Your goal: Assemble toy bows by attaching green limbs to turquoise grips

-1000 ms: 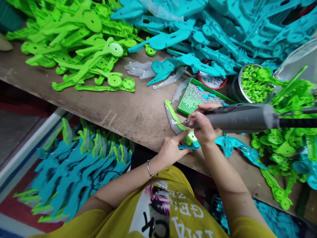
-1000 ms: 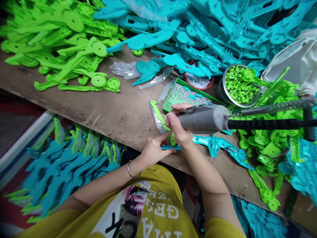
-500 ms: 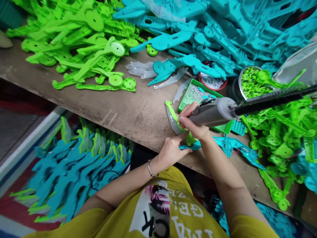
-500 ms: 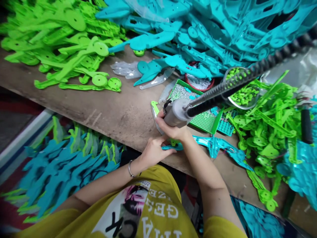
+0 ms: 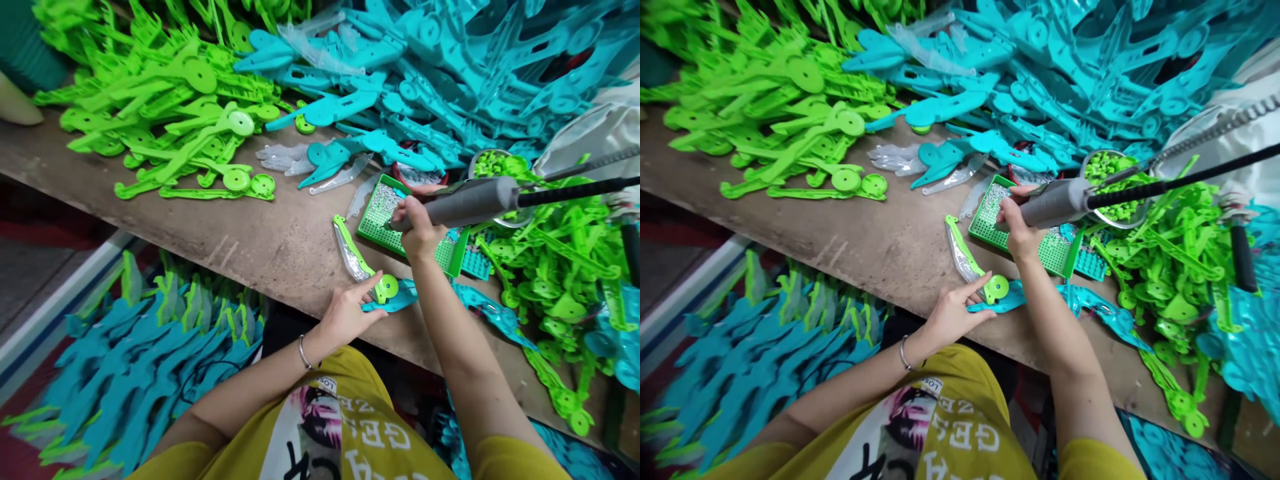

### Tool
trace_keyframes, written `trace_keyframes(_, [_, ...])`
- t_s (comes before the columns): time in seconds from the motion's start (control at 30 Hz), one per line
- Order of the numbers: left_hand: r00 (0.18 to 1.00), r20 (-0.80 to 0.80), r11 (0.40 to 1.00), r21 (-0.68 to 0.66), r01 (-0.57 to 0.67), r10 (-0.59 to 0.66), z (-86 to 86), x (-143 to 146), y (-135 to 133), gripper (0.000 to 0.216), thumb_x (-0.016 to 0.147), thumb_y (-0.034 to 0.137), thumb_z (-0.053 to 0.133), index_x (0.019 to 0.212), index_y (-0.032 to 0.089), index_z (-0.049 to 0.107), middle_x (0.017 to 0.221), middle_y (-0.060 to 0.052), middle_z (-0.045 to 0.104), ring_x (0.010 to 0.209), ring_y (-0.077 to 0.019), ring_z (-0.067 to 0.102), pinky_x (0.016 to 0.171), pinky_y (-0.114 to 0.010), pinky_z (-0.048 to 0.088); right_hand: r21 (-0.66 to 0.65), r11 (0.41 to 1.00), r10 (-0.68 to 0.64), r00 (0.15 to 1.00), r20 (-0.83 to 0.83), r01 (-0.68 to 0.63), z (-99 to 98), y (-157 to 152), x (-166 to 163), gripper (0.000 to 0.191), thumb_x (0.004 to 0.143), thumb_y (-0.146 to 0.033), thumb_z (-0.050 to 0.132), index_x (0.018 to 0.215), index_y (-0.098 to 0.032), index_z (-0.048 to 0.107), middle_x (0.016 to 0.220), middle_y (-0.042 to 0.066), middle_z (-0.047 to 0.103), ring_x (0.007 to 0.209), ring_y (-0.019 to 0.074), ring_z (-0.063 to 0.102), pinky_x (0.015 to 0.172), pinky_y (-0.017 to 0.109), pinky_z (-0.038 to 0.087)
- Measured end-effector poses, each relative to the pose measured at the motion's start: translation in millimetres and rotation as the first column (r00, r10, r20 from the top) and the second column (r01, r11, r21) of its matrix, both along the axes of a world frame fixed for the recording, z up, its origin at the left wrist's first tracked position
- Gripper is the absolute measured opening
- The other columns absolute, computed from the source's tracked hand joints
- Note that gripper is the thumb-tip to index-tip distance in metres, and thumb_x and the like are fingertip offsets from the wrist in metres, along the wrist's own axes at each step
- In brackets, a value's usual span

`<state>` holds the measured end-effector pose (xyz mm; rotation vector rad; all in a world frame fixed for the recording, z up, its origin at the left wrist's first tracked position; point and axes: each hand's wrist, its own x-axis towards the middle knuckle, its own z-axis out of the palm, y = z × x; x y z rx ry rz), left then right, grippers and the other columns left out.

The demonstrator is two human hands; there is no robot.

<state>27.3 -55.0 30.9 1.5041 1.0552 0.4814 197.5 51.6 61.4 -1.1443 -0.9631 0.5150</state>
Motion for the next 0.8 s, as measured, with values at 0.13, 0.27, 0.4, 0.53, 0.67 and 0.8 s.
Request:
trace_keyframes(0.13, [1.0, 0.016, 1.0, -0.007, -0.009, 0.009, -1.3, 0.7, 0.2, 0.077, 0.071, 0.023, 0.089, 0.142, 0.027, 0.06, 0.079, 0.003, 0.074, 0.069, -0.0124, 0.067, 0.08, -0.026, 0.061, 0.023, 1.0, 0.01, 0.999, -0.045, -0.009, -3.9, 0.6, -3.8, 0.026, 0.076, -0.042, 0.078, 0.088, -0.026, 0.061, 0.06, -0.007, 0.057, 0.044, 0.0113, 0.055, 0.047, 0.029, 0.044])
trace_keyframes(0.27, [1.0, 0.026, 1.0, 0.008, -0.007, 0.006, -3.0, 0.3, -0.7, 0.076, 0.071, 0.024, 0.089, 0.142, 0.026, 0.061, 0.078, 0.003, 0.074, 0.068, -0.0121, 0.066, 0.079, -0.026, 0.061, 0.006, 1.0, 0.019, 0.999, -0.032, -0.019, -4.1, 1.0, -3.8, 0.023, 0.077, -0.039, 0.077, 0.086, -0.025, 0.061, 0.061, -0.006, 0.06, 0.045, 0.0118, 0.056, 0.047, 0.029, 0.045])
trace_keyframes(0.4, [1.0, 0.019, 1.0, 0.015, -0.005, 0.005, -4.5, 0.0, -1.4, 0.078, 0.07, 0.024, 0.09, 0.142, 0.028, 0.06, 0.081, 0.003, 0.075, 0.069, -0.0119, 0.066, 0.08, -0.027, 0.061, -0.005, 0.999, 0.033, 0.999, 0.012, -0.033, -3.1, 2.8, -2.7, 0.024, 0.078, -0.04, 0.077, 0.086, -0.024, 0.062, 0.061, -0.005, 0.061, 0.044, 0.0119, 0.056, 0.046, 0.029, 0.045])
trace_keyframes(0.53, [1.0, 0.004, 0.999, 0.039, -0.01, 0.009, -6.1, 0.4, -1.7, 0.081, 0.069, 0.024, 0.092, 0.143, 0.03, 0.059, 0.079, 0.004, 0.074, 0.069, -0.0117, 0.066, 0.08, -0.026, 0.06, -0.014, 1.0, 0.017, 1.0, 0.025, -0.016, -4.2, 3.4, -1.2, 0.03, 0.078, -0.046, 0.077, 0.09, -0.023, 0.062, 0.062, -0.006, 0.06, 0.044, 0.0113, 0.055, 0.047, 0.029, 0.046])
trace_keyframes(0.67, [1.0, 0.016, 0.998, 0.061, -0.009, 0.008, -7.7, 0.8, -2.0, 0.082, 0.069, 0.024, 0.091, 0.144, 0.03, 0.059, 0.078, 0.004, 0.074, 0.067, -0.0118, 0.066, 0.078, -0.026, 0.061, -0.028, 1.0, 0.006, 0.999, 0.05, -0.005, -6.7, 2.5, -0.3, 0.031, 0.079, -0.05, 0.075, 0.092, -0.024, 0.062, 0.063, -0.006, 0.057, 0.046, 0.0113, 0.055, 0.049, 0.03, 0.047])
trace_keyframes(0.8, [0.999, 0.03, 0.998, 0.059, -0.014, 0.012, -7.3, 1.4, -2.2, 0.081, 0.069, 0.024, 0.091, 0.144, 0.029, 0.059, 0.077, 0.003, 0.074, 0.068, -0.0122, 0.067, 0.078, -0.026, 0.061, -0.023, 1.0, 0.011, 0.998, 0.054, -0.01, -6.3, 2.6, -2.0, 0.03, 0.08, -0.048, 0.075, 0.091, -0.025, 0.06, 0.063, -0.006, 0.058, 0.046, 0.0114, 0.056, 0.049, 0.029, 0.047])
